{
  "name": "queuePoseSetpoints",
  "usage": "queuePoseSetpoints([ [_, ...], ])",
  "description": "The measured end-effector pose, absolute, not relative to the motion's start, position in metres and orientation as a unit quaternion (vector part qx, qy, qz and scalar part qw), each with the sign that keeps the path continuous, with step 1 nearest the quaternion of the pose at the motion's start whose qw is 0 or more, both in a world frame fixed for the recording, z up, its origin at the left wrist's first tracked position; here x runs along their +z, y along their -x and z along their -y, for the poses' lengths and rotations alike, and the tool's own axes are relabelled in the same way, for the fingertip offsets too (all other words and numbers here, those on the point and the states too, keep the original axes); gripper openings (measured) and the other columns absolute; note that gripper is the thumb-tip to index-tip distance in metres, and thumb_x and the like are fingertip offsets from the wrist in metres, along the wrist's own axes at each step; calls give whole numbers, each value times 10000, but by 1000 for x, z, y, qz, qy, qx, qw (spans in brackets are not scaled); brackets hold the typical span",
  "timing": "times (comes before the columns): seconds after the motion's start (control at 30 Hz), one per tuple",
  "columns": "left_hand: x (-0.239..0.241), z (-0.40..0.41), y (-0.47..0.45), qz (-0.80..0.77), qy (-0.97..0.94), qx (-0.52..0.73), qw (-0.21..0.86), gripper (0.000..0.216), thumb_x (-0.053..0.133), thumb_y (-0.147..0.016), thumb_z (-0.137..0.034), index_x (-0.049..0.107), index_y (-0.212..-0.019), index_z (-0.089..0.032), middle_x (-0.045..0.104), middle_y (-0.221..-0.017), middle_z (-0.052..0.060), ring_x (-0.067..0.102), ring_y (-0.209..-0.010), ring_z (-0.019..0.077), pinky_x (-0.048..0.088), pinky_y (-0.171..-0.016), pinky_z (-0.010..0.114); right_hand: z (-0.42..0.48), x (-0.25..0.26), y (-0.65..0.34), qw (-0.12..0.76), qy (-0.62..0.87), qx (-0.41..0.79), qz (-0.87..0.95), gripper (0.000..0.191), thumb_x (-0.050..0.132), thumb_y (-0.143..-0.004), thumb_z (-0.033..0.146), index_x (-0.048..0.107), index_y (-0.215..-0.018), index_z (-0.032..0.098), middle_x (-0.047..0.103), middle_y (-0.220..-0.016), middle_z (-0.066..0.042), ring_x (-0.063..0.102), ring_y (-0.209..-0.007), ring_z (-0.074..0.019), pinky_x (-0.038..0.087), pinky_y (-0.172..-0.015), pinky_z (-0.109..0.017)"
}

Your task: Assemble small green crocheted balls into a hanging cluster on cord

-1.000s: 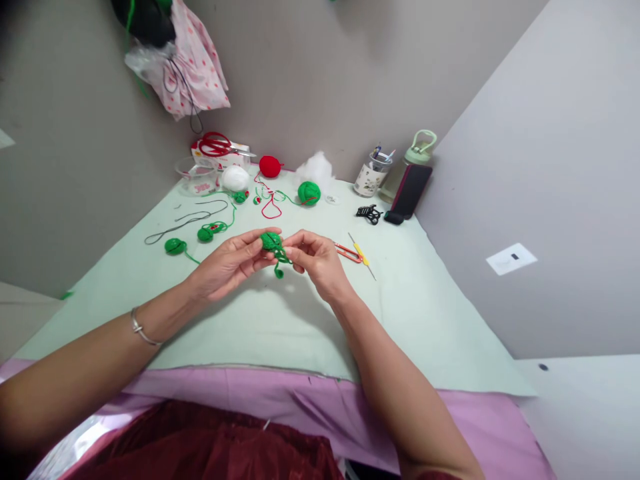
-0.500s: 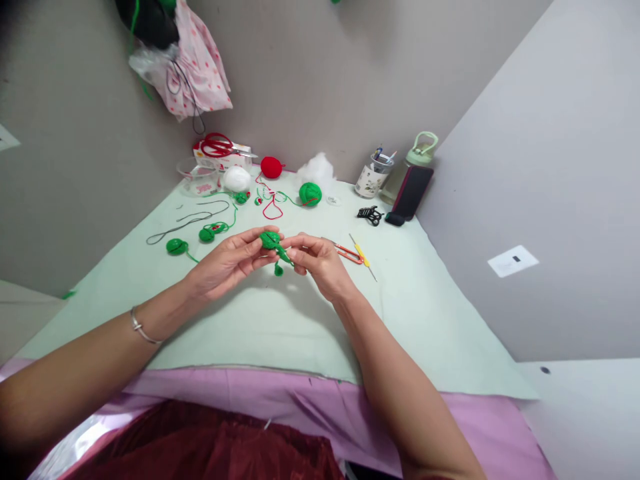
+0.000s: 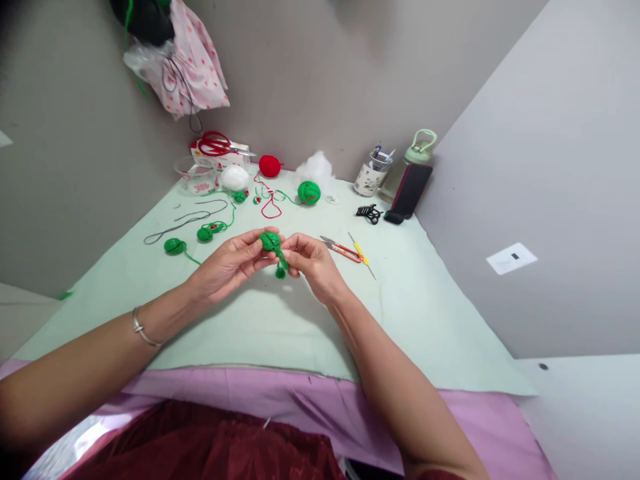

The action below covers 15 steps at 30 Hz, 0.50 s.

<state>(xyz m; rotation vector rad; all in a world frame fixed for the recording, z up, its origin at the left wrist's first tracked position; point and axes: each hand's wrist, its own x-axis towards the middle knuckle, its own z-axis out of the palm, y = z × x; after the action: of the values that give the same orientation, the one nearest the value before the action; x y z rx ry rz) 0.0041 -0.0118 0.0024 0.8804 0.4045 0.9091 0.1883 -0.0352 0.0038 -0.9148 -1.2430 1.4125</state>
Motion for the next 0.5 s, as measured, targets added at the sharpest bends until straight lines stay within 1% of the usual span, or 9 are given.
queuePoseSetpoints([
  [0.1,4,13,-5,-191,-414,428,781,236,723,-846,-253,731,-1067,-170,719,-970,40,667,-809,101,522,-952,285,36,5,-188,507,383,575,515,269,825,-718,364,646,-807,184,534,-645,37,410,-528,-72,328,-501,-224],
  [0.27,7,14,-4,-193,-421,433,773,233,718,-851,-257,723,-1070,-178,719,-973,37,676,-848,112,510,-973,294,35,6,-192,504,388,559,531,261,810,-736,382,684,-852,186,550,-668,26,407,-535,-76,329,-512,-236],
  [0.37,7,14,-3,-185,-427,432,773,236,710,-860,-259,717,-1085,-187,720,-987,35,679,-874,117,506,-977,294,34,6,-196,501,381,561,537,235,795,-757,366,712,-891,192,553,-685,19,405,-549,-78,319,-516,-237],
  [0.5,6,13,-1,-185,-429,431,772,235,705,-864,-258,716,-1087,-185,719,-1028,40,678,-903,123,505,-976,291,33,5,-197,494,386,565,536,244,797,-749,368,731,-915,202,550,-690,19,400,-553,-81,316,-518,-241],
])
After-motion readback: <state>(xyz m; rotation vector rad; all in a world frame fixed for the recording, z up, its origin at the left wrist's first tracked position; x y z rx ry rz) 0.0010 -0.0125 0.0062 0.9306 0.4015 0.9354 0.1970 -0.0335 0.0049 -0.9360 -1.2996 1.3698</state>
